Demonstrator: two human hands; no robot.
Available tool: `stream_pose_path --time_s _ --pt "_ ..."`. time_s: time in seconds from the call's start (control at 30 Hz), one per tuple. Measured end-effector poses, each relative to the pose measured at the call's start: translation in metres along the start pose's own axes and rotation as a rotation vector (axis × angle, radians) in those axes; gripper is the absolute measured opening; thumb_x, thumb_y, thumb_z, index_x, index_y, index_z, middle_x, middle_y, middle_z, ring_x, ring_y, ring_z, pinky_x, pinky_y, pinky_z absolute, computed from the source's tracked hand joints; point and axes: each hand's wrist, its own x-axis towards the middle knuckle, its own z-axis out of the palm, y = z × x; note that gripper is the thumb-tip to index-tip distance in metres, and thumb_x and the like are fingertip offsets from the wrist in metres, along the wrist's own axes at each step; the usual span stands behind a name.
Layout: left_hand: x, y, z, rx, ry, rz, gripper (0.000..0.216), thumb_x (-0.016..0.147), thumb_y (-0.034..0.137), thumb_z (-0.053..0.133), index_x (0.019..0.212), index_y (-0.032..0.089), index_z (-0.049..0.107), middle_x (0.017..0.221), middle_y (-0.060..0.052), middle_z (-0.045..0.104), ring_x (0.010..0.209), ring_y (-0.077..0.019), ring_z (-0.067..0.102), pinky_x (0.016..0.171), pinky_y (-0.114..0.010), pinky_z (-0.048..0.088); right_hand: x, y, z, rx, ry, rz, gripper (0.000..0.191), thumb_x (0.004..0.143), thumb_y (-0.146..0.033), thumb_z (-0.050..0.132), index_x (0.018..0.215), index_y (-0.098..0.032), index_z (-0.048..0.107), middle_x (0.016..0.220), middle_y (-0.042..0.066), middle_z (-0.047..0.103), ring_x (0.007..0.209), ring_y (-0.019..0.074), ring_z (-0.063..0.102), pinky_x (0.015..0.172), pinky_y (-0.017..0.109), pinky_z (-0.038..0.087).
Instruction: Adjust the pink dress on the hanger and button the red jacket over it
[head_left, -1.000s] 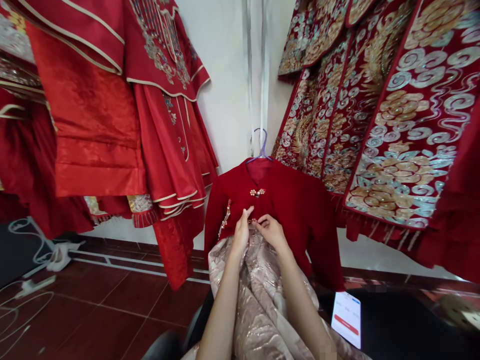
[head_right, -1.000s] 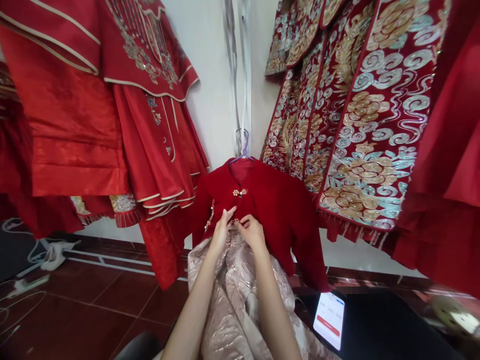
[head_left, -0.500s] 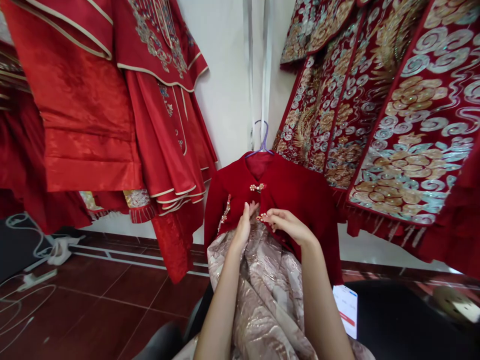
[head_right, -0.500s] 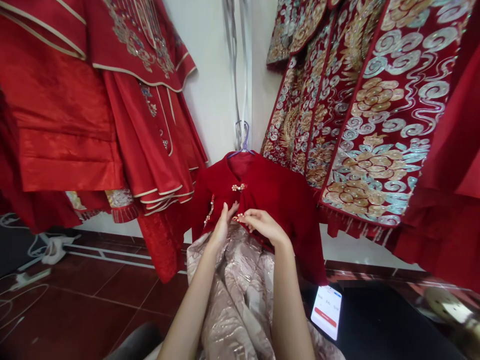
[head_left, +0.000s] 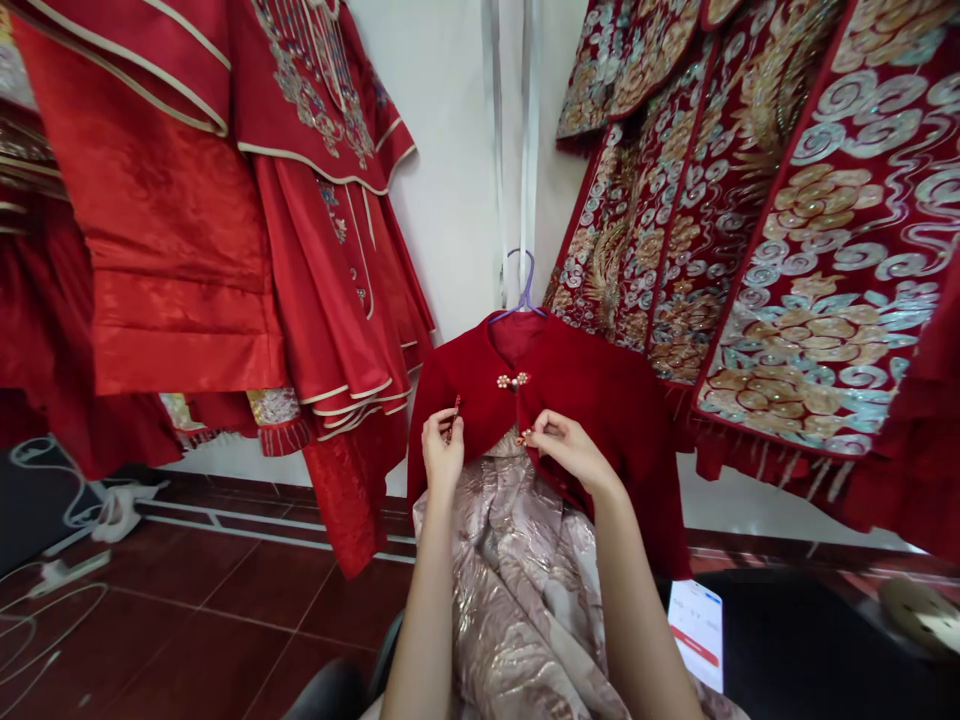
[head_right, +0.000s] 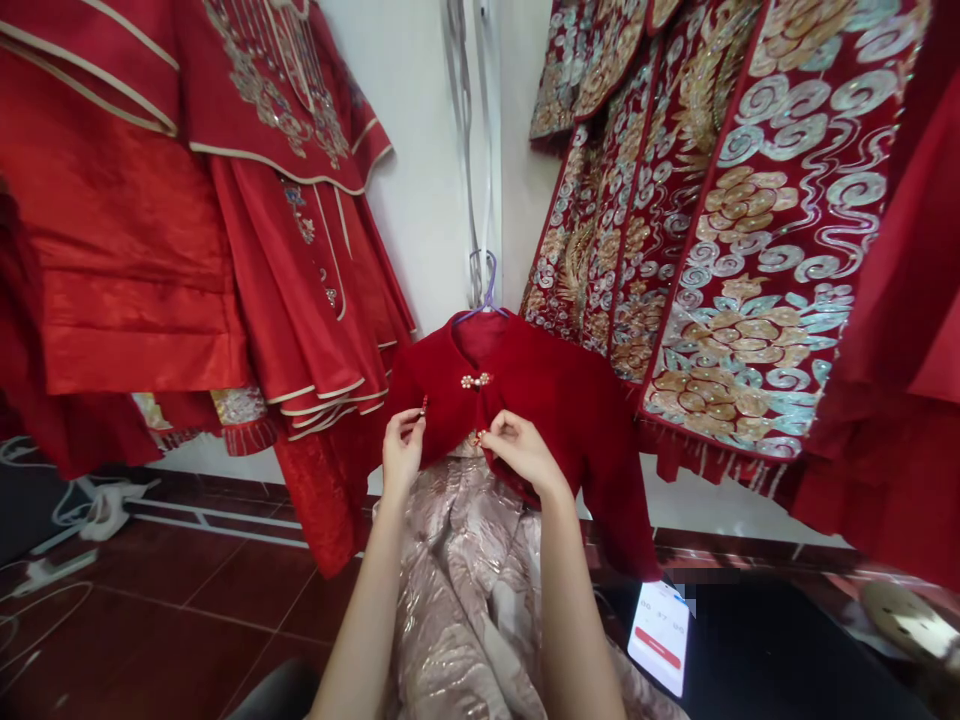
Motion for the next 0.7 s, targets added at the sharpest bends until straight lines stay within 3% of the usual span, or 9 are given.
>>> stream_pose_path --time_s 0.1,0.2,0.4,0.57,0.7 --pt "0.004 -0.016 0.0 -0.057 -0.093 0.0 0.044 0.081 0.02 0.056 0.125 0.02 0.051 0.132 -0.011 0.053 0.12 -0.0219 0.051 0.103 -0.04 0.039 0.001 0.002 -0.004 0.035 -0.085 0.054 0.027 0.068 -0.032 0.069 0.07 -0.019 0.045 0.064 -0.006 0.052 0.059 0.008 0.049 0.057 0.021 0.04" --pt "0.008 -0.025 0.003 -0.144 -0.185 0.005 0.05 0.083 0.015 0.052 0.132 0.021 0.045 0.134 -0.011 0.051 0.126 -0.0202 0.047 0.109 -0.041 0.033 0.004 0.007 -0.005 0.09 -0.191 0.11 0.034 0.065 -0.033 0.074 0.081 -0.019 0.047 0.072 -0.004 0.059 0.066 0.0105 0.057 0.065 0.025 0.048" --pt "0.015 -0.024 0.005 -0.186 -0.159 0.02 0.038 0.081 0.021 0.055 0.119 0.018 0.054 0.115 -0.011 0.062 0.105 -0.0183 0.059 0.099 -0.038 0.044 0.016 0.019 -0.003 0.165 -0.221 0.059 0.043 0.07 -0.033 0.074 0.099 -0.023 0.043 0.08 -0.002 0.063 0.076 0.0119 0.063 0.07 0.026 0.052" --pt "0.015 -0.019 0.003 -0.226 -0.178 0.036 0.034 0.08 0.022 0.058 0.113 0.018 0.058 0.118 -0.011 0.062 0.107 -0.0183 0.059 0.1 -0.037 0.042 0.011 0.008 -0.001 0.204 -0.241 -0.017 0.032 0.073 -0.029 0.073 0.091 -0.022 0.047 0.085 -0.001 0.061 0.078 0.0114 0.062 0.067 0.024 0.054" --pt "0.015 -0.02 0.004 -0.26 -0.181 0.0 0.029 0.079 0.024 0.058 0.107 0.017 0.06 0.115 -0.011 0.064 0.105 -0.0188 0.06 0.098 -0.037 0.044 0.004 -0.006 -0.003 0.436 -0.195 -0.14 0.026 0.075 -0.026 0.072 0.084 -0.023 0.049 0.082 -0.004 0.056 0.068 0.007 0.057 0.057 0.017 0.051"
